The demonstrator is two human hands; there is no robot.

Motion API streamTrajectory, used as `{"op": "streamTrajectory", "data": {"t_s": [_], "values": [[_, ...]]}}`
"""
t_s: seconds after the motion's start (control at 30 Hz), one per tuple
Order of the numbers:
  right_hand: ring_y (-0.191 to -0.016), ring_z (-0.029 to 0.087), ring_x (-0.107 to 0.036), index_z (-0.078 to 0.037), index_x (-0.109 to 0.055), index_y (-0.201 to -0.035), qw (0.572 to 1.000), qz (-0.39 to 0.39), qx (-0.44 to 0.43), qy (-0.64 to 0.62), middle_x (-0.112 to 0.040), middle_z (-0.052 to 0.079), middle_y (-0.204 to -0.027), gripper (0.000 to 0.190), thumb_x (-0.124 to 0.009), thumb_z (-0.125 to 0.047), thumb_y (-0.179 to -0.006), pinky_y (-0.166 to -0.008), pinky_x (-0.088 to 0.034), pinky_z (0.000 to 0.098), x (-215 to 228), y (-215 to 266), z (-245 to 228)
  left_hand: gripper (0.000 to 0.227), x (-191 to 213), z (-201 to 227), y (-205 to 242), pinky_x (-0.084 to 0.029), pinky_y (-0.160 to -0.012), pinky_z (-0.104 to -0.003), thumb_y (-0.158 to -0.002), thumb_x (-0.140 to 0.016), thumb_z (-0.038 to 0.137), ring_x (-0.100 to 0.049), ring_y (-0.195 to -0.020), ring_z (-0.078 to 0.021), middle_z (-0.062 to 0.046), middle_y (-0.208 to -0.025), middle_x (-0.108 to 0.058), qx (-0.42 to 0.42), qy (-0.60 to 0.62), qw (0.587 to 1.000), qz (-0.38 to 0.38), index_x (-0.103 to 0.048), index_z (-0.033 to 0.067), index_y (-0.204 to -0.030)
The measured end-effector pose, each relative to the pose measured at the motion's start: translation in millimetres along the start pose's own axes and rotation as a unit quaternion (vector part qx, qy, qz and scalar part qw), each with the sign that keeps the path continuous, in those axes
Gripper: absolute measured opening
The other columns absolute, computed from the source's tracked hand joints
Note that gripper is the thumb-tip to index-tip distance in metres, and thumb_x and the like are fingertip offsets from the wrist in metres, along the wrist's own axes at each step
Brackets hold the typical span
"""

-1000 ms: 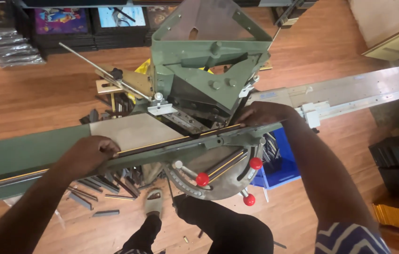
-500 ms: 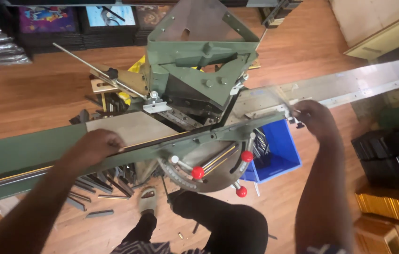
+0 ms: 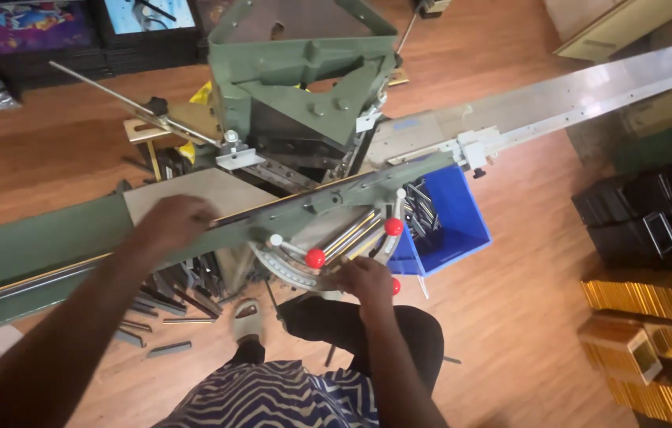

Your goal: The recorder is selecting a piece of frame molding and using a specialized miter cutting machine to cut it to the correct length for an art frame.

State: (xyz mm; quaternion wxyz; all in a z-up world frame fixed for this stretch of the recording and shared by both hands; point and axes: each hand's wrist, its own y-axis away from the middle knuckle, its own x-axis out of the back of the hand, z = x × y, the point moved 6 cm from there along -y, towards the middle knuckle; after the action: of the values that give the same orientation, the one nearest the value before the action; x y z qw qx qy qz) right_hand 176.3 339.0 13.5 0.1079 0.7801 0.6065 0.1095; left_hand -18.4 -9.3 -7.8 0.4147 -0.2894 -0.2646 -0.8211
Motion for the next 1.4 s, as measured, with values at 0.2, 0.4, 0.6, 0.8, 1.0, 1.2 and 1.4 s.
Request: {"op": "streamTrajectory", "data": {"t_s": [0.2, 0.4, 0.6, 0.8, 1.0, 1.2, 1.4], "values": [[-0.064, 0.028, -0.075, 0.006, -0.074, -0.096, 0.982, 0.049, -0.123, 0.134, -0.075, 0.020, -0.080, 0.028, -0.073, -0.021, -0.090, -0.060, -0.062, 0.0388, 5, -28, -7, 0.018, -11, 2, -15, -0.058, -0.078, -0.037, -0.080, -0.074, 0.021, -0.076, -0.085, -0.0250, -0.009, -0.090, -0.078, 0.012, 0.039, 0.999, 0.013, -0.082, 0.0146, -0.095], [-0.081, 0.034, -0.076, -0.001, -0.074, -0.107, 0.895, 0.208, 0.048, 0.390, -0.076, 0.019, -0.090, 0.032, -0.073, -0.024, -0.084, -0.074, -0.059, 0.0464, 94, -8, -8, 0.012, -20, 31, -49, -0.057, -0.072, -0.039, -0.075, -0.079, 0.019, -0.076, -0.076, -0.0241, -0.009, -0.080, -0.078, 0.027, 0.057, 0.998, -0.016, -0.082, 0.0111, -0.082], [-0.102, 0.048, -0.067, -0.004, -0.068, -0.119, 0.841, 0.039, 0.040, 0.539, -0.070, 0.024, -0.110, 0.054, -0.080, -0.033, -0.075, -0.084, -0.054, 0.0581, 78, -32, 69, 0.012, -27, 23, -56, -0.057, -0.071, -0.038, -0.076, -0.079, 0.021, -0.076, -0.077, -0.0250, -0.009, -0.081, -0.078, 0.055, 0.034, 0.997, -0.043, -0.082, 0.0107, -0.081], [-0.083, 0.042, -0.072, -0.013, -0.074, -0.096, 0.798, 0.082, 0.052, 0.595, -0.074, 0.016, -0.088, 0.032, -0.075, -0.040, -0.080, -0.069, -0.057, 0.0545, 117, -89, 73, 0.011, -12, 41, -38, -0.058, -0.074, -0.038, -0.076, -0.074, 0.016, -0.075, -0.077, -0.0258, -0.009, -0.081, -0.078, 0.065, 0.065, 0.996, 0.003, -0.081, 0.0085, -0.081], [-0.067, 0.040, -0.071, -0.010, -0.070, -0.075, 0.747, 0.054, 0.207, 0.629, -0.071, 0.017, -0.073, 0.026, -0.075, -0.035, -0.079, -0.059, -0.057, 0.0499, 139, -130, 65, 0.010, -13, 37, -48, -0.058, -0.072, -0.040, -0.077, -0.077, 0.017, -0.076, -0.075, -0.0267, -0.010, -0.079, -0.077, 0.129, 0.040, 0.990, -0.037, -0.079, 0.0086, -0.082], [-0.067, 0.041, -0.071, -0.008, -0.070, -0.074, 0.726, 0.034, 0.197, 0.658, -0.071, 0.017, -0.073, 0.026, -0.076, -0.034, -0.076, -0.057, -0.057, 0.0509, 138, -130, 66, 0.007, -26, 23, -49, -0.058, -0.073, -0.037, -0.074, -0.073, 0.013, -0.077, -0.077, -0.0237, -0.007, -0.079, -0.080, 0.090, 0.078, 0.993, -0.011, -0.077, 0.0068, -0.076], [-0.064, 0.041, -0.070, -0.011, -0.071, -0.074, 0.743, 0.069, 0.185, 0.640, -0.071, 0.016, -0.070, 0.021, -0.074, -0.031, -0.079, -0.056, -0.057, 0.0506, 127, -121, 52, 0.011, -19, 36, -47, -0.057, -0.073, -0.039, -0.078, -0.077, 0.017, -0.075, -0.077, -0.0267, -0.010, -0.080, -0.077, 0.112, 0.037, 0.993, -0.020, -0.077, 0.0059, -0.077]]}}
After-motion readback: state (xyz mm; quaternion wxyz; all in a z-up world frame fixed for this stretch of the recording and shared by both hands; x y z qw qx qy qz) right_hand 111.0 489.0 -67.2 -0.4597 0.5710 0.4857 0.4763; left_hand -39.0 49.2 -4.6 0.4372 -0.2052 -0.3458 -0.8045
